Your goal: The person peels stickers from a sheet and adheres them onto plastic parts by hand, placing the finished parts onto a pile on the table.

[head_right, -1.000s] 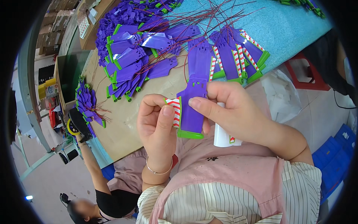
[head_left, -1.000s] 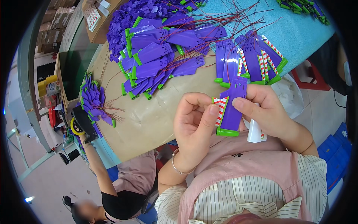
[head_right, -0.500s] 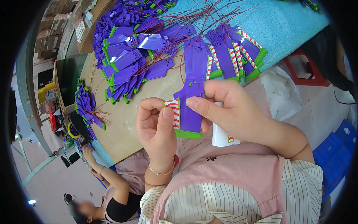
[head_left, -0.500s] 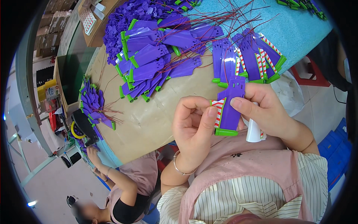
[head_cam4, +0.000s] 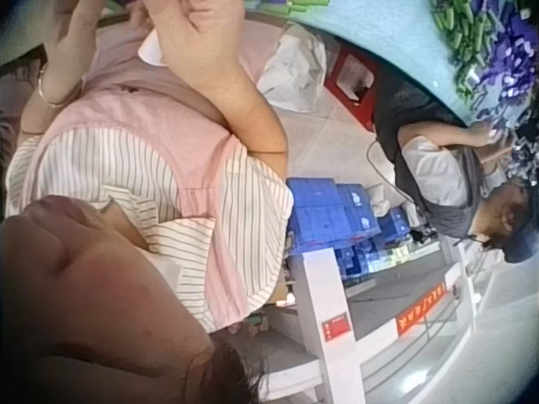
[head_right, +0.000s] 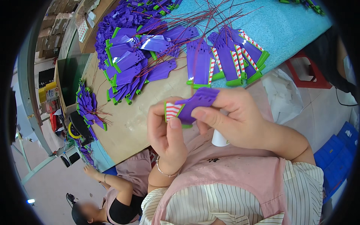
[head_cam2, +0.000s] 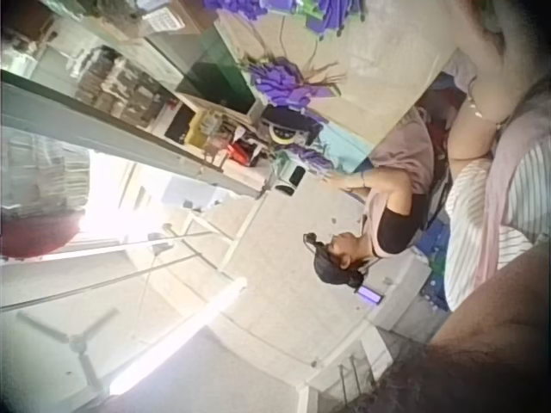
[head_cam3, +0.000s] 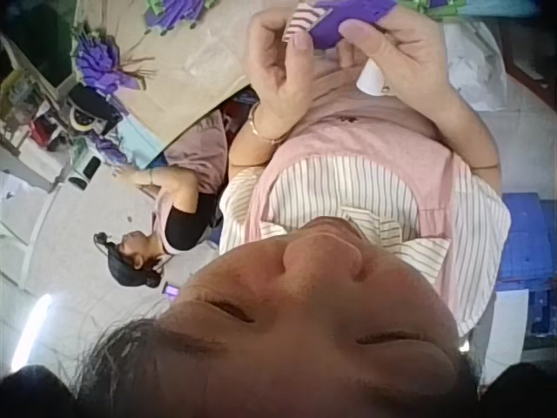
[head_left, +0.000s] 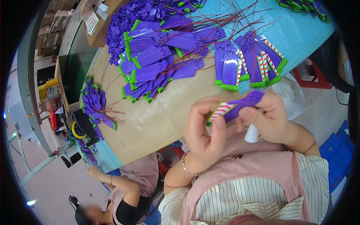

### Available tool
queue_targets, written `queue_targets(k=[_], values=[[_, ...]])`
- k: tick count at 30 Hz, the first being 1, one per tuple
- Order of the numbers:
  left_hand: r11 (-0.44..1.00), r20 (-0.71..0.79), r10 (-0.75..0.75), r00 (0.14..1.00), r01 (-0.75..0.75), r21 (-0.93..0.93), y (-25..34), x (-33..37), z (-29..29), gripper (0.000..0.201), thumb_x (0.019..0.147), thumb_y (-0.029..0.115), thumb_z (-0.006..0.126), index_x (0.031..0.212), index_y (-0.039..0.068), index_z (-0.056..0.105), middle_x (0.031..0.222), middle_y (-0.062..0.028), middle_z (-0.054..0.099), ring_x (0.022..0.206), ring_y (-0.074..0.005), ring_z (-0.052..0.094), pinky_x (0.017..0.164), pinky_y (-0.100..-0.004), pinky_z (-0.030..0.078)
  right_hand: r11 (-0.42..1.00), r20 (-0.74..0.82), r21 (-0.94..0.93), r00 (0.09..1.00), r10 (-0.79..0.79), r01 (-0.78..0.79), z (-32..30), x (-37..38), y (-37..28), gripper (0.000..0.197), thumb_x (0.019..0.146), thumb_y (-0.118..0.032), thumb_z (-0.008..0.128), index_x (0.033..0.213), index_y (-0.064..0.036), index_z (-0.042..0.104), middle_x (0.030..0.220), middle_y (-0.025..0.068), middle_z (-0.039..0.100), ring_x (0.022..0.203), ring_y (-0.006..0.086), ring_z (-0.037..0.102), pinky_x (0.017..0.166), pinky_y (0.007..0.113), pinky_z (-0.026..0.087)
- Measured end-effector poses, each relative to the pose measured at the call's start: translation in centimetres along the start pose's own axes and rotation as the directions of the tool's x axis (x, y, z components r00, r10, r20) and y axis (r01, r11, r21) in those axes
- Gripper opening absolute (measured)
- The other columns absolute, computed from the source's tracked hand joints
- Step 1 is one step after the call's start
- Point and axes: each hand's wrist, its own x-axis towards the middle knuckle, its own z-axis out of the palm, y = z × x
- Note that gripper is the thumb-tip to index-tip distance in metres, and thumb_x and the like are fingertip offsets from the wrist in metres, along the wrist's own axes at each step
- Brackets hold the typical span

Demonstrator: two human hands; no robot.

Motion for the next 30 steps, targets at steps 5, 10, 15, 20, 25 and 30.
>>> queue_targets(k=[5, 10, 15, 20, 25, 30], values=[[0.985, -0.211, -0.115, 0.971, 0.083, -0.154, 0.4, -0.9, 0.7, 0.02, 0.085, 0.008, 0.052, 0.098, -0.004, 0.045, 0.099, -0.0159, 0.051, 0.083, -0.0158, 0.051, 0.074, -0.0256, 0.042, 0.973, -0.109, 0.221, 0.993, -0.04, 0.064, 0.5, 0.3, -0.6, 0.018, 0.088, -0.009, 0.05, 0.103, 0.0014, 0.05, 0.07, 0.0043, 0.058, 0.06, 0.0083, 0.055, 0.055, 0.019, 0.044], [0.957, -0.123, 0.159, 0.979, -0.123, 0.263, -0.5, -0.6, -0.4, 0.023, 0.085, 0.013, 0.053, 0.099, -0.003, 0.045, 0.092, -0.015, 0.051, 0.076, -0.0176, 0.051, 0.069, -0.0255, 0.041, 0.974, 0.029, 0.181, 0.991, 0.132, -0.135, -0.2, 0.2, -1.3, 0.023, 0.086, -0.016, 0.054, 0.1, -0.0002, 0.045, 0.086, 0.0106, 0.058, 0.054, 0.0126, 0.058, 0.05, 0.019, 0.042], [0.999, -0.099, -0.051, 0.994, 0.049, -0.022, 0.3, -0.6, 0.8, 0.031, 0.086, 0.028, 0.051, 0.096, 0.0, 0.04, 0.091, -0.0125, 0.048, 0.077, -0.0144, 0.046, 0.069, -0.0247, 0.038, 0.992, 0.023, 0.111, 0.998, -0.066, 0.063, -0.4, 0.2, -0.3, 0.024, 0.079, -0.006, 0.062, 0.098, -0.0024, 0.047, 0.08, 0.0039, 0.057, 0.067, 0.0066, 0.056, 0.054, 0.015, 0.042], [0.987, -0.091, 0.12, 0.989, -0.109, 0.122, 1.2, 0.4, 1.2, 0.025, 0.077, 0.006, 0.053, 0.099, -0.004, 0.045, 0.09, -0.0149, 0.047, 0.08, -0.0208, 0.048, 0.071, -0.0276, 0.04, 0.989, 0.002, 0.097, 0.993, -0.115, 0.114, -0.3, 0.0, -0.7, 0.025, 0.076, -0.003, 0.064, 0.095, -0.0029, 0.047, 0.093, 0.0046, 0.055, 0.075, 0.0056, 0.055, 0.055, 0.015, 0.041], [0.973, -0.046, 0.116, 0.992, -0.105, 0.203, 0.9, 0.0, 1.0, 0.028, 0.074, 0.001, 0.052, 0.1, -0.005, 0.047, 0.091, -0.0167, 0.049, 0.081, -0.0237, 0.049, 0.071, -0.0295, 0.041, 0.993, -0.03, -0.01, 0.992, -0.122, 0.121, -0.9, 0.0, -0.8, 0.028, 0.083, 0.001, 0.049, 0.11, 0.0014, 0.044, 0.101, 0.0078, 0.053, 0.076, 0.0075, 0.056, 0.062, 0.018, 0.044], [0.896, 0.029, 0.224, 0.974, -0.218, 0.388, 0.0, 0.5, 1.3, 0.049, 0.071, 0.008, 0.063, 0.114, -0.006, 0.045, 0.108, -0.0237, 0.049, 0.099, -0.0343, 0.05, 0.08, -0.0364, 0.042, 0.996, -0.197, 0.073, 0.98, -0.035, 0.05, -2.0, 0.2, -1.9, 0.049, 0.085, -0.008, 0.051, 0.127, 0.0013, 0.029, 0.077, 0.0024, 0.053, 0.063, 0.0052, 0.048, 0.056, 0.018, 0.037]])
